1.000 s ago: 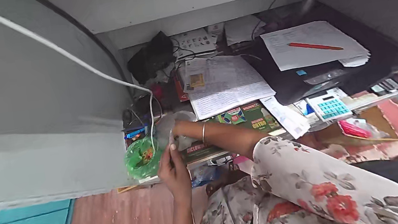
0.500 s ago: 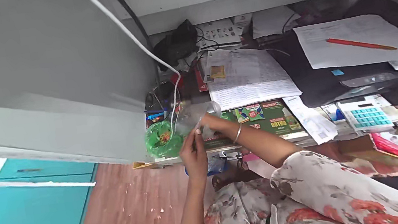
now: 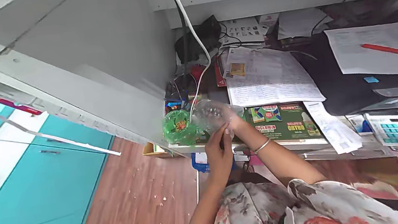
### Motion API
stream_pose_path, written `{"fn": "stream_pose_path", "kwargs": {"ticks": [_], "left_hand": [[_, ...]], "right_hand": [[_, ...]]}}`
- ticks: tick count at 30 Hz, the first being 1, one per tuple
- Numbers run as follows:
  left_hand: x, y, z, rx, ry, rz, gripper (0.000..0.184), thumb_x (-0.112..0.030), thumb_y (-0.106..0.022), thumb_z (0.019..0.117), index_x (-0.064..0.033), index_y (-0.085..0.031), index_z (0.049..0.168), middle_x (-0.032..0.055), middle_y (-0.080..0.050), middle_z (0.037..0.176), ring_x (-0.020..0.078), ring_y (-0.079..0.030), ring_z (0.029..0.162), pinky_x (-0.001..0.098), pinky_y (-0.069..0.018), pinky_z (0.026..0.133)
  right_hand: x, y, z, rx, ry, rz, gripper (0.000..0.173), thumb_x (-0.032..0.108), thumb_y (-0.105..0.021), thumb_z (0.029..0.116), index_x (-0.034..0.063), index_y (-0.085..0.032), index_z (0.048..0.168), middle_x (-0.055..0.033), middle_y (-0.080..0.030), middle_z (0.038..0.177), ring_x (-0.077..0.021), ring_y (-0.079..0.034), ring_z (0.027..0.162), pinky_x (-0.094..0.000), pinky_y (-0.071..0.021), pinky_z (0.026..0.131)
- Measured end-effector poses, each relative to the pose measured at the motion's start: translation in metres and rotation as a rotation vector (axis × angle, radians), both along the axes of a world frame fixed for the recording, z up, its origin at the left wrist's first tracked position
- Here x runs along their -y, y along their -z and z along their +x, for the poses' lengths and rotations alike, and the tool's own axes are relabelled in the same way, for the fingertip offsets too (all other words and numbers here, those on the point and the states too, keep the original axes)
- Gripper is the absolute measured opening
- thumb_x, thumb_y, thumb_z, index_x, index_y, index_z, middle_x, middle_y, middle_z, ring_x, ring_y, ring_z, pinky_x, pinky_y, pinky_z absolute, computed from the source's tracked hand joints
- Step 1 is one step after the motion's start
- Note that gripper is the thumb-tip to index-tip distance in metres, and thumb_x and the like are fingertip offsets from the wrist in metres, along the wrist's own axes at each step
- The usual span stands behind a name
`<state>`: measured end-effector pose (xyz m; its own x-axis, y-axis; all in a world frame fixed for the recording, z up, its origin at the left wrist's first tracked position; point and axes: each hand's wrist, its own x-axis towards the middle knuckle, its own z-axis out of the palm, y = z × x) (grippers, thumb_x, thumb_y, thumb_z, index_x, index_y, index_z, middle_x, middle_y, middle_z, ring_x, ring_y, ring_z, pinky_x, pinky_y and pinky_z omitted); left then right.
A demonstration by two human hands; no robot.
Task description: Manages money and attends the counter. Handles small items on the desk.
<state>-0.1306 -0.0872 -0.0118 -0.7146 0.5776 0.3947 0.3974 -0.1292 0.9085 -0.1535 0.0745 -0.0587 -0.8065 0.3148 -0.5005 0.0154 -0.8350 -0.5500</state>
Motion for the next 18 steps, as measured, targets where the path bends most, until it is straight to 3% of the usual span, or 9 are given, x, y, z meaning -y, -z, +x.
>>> {"fn": "stream_pose_path", "kwargs": {"ticks": [1,3,5,7,9,12,15,17,18], "left_hand": [[0.004,0.002,0.004,0.021,0.005,0.035,0.027,-0.008,-0.053,0.1016,0.0082,-0.071,0.115,0.0092,-0.071,0.091,-0.0004,-0.061,0.071,0.0158,-0.0536,0.067],[0.014,0.008,0.015,0.074,0.039,0.094,0.025,-0.009,-0.054,0.1000,0.0067,-0.073,0.108,0.0066,-0.073,0.091,-0.0036,-0.061,0.071,0.0139,-0.0526,0.067],[0.024,0.014,0.029,0.130,0.126,0.126,0.023,-0.010,-0.056,0.0987,0.0044,-0.073,0.102,0.0017,-0.070,0.086,-0.0063,-0.058,0.068,0.0115,-0.0501,0.064],[0.031,0.019,0.039,0.261,0.264,0.089,0.021,-0.005,-0.054,0.0975,0.0045,-0.072,0.101,0.0001,-0.069,0.084,-0.0043,-0.059,0.067,0.0136,-0.0515,0.062],[0.031,0.024,0.043,0.456,0.376,-0.039,0.023,-0.005,-0.049,0.1019,0.0047,-0.070,0.108,0.0004,-0.068,0.084,0.0020,-0.062,0.071,0.0200,-0.0546,0.067],[0.021,0.028,0.038,0.708,0.464,-0.156,0.034,-0.011,-0.040,0.1062,0.0068,-0.062,0.126,0.0084,-0.071,0.103,0.0130,-0.070,0.090,0.0311,-0.0589,0.084],[0.010,0.025,0.038,1.046,0.474,-0.105,0.043,-0.015,-0.029,0.1095,0.0088,-0.048,0.139,0.0168,-0.067,0.126,0.0222,-0.067,0.113,0.0386,-0.0534,0.101],[0.000,0.018,0.039,1.351,0.394,-0.024,0.042,-0.019,-0.026,0.1123,0.0061,-0.046,0.139,0.0167,-0.066,0.128,0.0238,-0.066,0.117,0.0383,-0.0516,0.103],[-0.005,0.014,0.039,1.485,0.352,0.022,0.041,-0.021,-0.026,0.1125,0.0041,-0.048,0.137,0.0153,-0.066,0.125,0.0236,-0.067,0.114,0.0382,-0.0525,0.101]], "right_hand": [[-0.001,0.004,0.002,0.006,0.025,-0.039,0.025,0.030,-0.046,0.1070,0.0118,-0.061,0.116,-0.0036,-0.067,0.093,-0.0126,-0.065,0.079,-0.0290,-0.0571,0.069],[0.000,-0.001,0.006,0.001,0.086,-0.126,0.024,0.028,-0.046,0.1064,0.0110,-0.060,0.116,-0.0066,-0.068,0.096,-0.0168,-0.068,0.084,-0.0333,-0.0593,0.072],[0.000,-0.007,0.015,-0.081,0.109,-0.202,0.037,0.031,-0.038,0.1091,0.0064,-0.055,0.131,-0.0148,-0.068,0.116,-0.0258,-0.069,0.103,-0.0421,-0.0596,0.087],[0.001,-0.019,0.025,-0.120,0.149,-0.289,0.044,0.034,-0.030,0.1102,0.0034,-0.049,0.137,-0.0209,-0.064,0.127,-0.0331,-0.066,0.114,-0.0488,-0.0575,0.095],[0.005,-0.031,0.038,-0.059,0.217,-0.333,0.041,0.034,-0.033,0.1088,0.0054,-0.051,0.132,-0.0190,-0.065,0.121,-0.0311,-0.068,0.109,-0.0471,-0.0591,0.091],[0.005,-0.044,0.060,0.007,0.272,-0.356,0.031,0.030,-0.039,0.1059,0.0079,-0.055,0.119,-0.0150,-0.068,0.109,-0.0251,-0.071,0.097,-0.0396,-0.0622,0.081],[0.005,-0.054,0.079,0.033,0.317,-0.332,0.022,0.020,-0.042,0.1050,0.0052,-0.054,0.116,-0.0170,-0.067,0.106,-0.0264,-0.071,0.093,-0.0393,-0.0622,0.080],[0.009,-0.062,0.090,0.040,0.300,-0.296,0.018,0.012,-0.042,0.1030,0.0020,-0.056,0.108,-0.0161,-0.069,0.097,-0.0245,-0.073,0.086,-0.0365,-0.0632,0.078],[0.012,-0.065,0.097,0.028,0.275,-0.266,0.022,0.010,-0.041,0.1027,-0.0005,-0.059,0.112,-0.0162,-0.070,0.100,-0.0236,-0.073,0.088,-0.0348,-0.0623,0.080]]}}
